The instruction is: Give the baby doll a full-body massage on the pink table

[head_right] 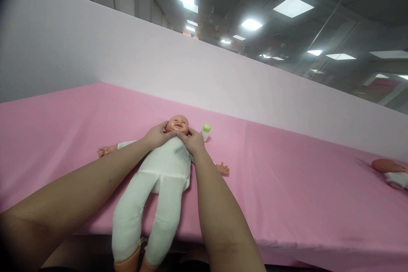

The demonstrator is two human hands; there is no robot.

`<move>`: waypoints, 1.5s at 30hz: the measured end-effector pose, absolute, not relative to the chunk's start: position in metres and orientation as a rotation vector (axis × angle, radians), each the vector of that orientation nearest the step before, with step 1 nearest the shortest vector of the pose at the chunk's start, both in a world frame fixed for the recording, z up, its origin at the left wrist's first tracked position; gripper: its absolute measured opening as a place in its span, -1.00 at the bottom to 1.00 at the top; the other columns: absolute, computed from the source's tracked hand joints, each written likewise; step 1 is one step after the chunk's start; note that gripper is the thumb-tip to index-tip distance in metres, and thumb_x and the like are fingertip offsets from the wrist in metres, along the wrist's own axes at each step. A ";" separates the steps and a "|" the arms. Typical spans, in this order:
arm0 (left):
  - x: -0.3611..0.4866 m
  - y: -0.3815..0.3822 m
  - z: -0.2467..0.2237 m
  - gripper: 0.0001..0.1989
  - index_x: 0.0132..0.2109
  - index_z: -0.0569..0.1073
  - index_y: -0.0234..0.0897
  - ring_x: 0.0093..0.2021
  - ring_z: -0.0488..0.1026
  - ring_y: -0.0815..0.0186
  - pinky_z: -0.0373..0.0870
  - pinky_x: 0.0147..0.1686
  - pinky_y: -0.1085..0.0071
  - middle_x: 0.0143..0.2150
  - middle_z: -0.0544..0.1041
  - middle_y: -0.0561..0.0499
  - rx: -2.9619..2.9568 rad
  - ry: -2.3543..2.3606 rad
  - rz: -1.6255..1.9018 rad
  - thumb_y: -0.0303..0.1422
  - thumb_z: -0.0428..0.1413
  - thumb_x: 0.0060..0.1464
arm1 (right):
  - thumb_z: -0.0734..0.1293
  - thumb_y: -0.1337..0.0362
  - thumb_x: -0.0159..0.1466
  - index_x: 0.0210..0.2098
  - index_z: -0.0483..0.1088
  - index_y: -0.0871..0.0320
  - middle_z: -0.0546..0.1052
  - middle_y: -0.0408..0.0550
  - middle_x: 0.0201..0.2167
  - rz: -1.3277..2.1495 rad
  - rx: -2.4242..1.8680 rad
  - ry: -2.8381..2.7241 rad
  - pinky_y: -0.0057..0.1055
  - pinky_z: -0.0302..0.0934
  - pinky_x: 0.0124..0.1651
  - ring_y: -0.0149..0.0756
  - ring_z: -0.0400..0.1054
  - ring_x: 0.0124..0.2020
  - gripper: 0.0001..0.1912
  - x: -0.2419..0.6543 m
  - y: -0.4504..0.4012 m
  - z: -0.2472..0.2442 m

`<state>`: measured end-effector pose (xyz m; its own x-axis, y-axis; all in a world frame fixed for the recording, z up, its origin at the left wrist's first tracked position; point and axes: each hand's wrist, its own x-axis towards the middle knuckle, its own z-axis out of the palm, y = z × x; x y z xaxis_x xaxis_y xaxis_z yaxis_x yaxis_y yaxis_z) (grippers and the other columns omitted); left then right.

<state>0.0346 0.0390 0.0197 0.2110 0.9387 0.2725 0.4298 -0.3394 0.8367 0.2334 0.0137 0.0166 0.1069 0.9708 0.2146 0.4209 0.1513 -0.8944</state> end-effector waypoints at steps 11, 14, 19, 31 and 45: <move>0.034 0.045 0.014 -0.34 0.19 0.50 -0.09 0.06 0.59 -0.06 0.50 -0.01 0.19 0.09 0.65 -0.07 1.885 1.275 1.072 0.19 0.19 0.09 | 0.50 -0.08 0.20 0.05 0.60 0.12 0.68 0.03 -0.10 0.739 -1.386 -1.475 -0.22 0.42 0.03 -0.07 0.55 -0.05 -0.45 0.235 0.017 0.013; 0.034 0.051 0.008 -0.35 0.21 0.50 -0.11 0.06 0.58 -0.06 0.49 0.01 0.17 0.10 0.64 -0.08 1.878 1.277 1.077 0.17 0.14 0.13 | 0.45 -0.06 0.27 0.04 0.61 0.11 0.68 0.00 -0.08 0.706 -1.348 -1.531 -0.21 0.38 0.09 -0.09 0.54 -0.02 -0.52 0.238 0.019 0.011; 0.032 0.060 0.001 -0.40 0.25 0.48 -0.14 0.14 0.55 -0.03 0.42 0.15 0.13 0.15 0.62 -0.10 1.882 1.212 1.114 0.11 0.03 0.26 | 0.36 -0.11 0.36 0.07 0.60 0.08 0.66 -0.01 -0.01 0.693 -1.290 -1.581 -0.22 0.33 0.18 -0.12 0.52 0.06 -0.51 0.241 0.021 0.010; 0.036 0.065 -0.004 -0.34 0.16 0.56 -0.22 0.15 0.55 0.03 0.40 0.19 0.18 0.13 0.63 -0.13 1.764 1.098 1.217 0.16 -0.11 0.31 | 0.21 -0.23 0.40 -0.03 0.60 0.17 0.68 0.07 -0.12 0.787 -1.300 -1.418 -0.21 0.43 0.00 -0.12 0.57 -0.13 -0.37 0.243 0.034 -0.003; 0.034 0.042 0.017 -0.35 0.17 0.50 -0.07 0.03 0.59 0.03 0.51 -0.06 0.26 0.07 0.66 0.00 1.902 1.286 1.042 0.19 0.22 0.06 | 0.55 -0.15 0.12 0.02 0.57 0.16 0.65 0.06 -0.06 0.684 -1.466 -1.467 -0.32 0.41 -0.06 -0.09 0.53 -0.06 -0.36 0.232 0.013 0.018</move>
<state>0.0342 0.0418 0.0170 0.2188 0.9379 0.2691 0.4575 -0.3422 0.8207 0.2318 0.0126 0.0179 0.1343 0.9667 0.2180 0.4545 0.1354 -0.8804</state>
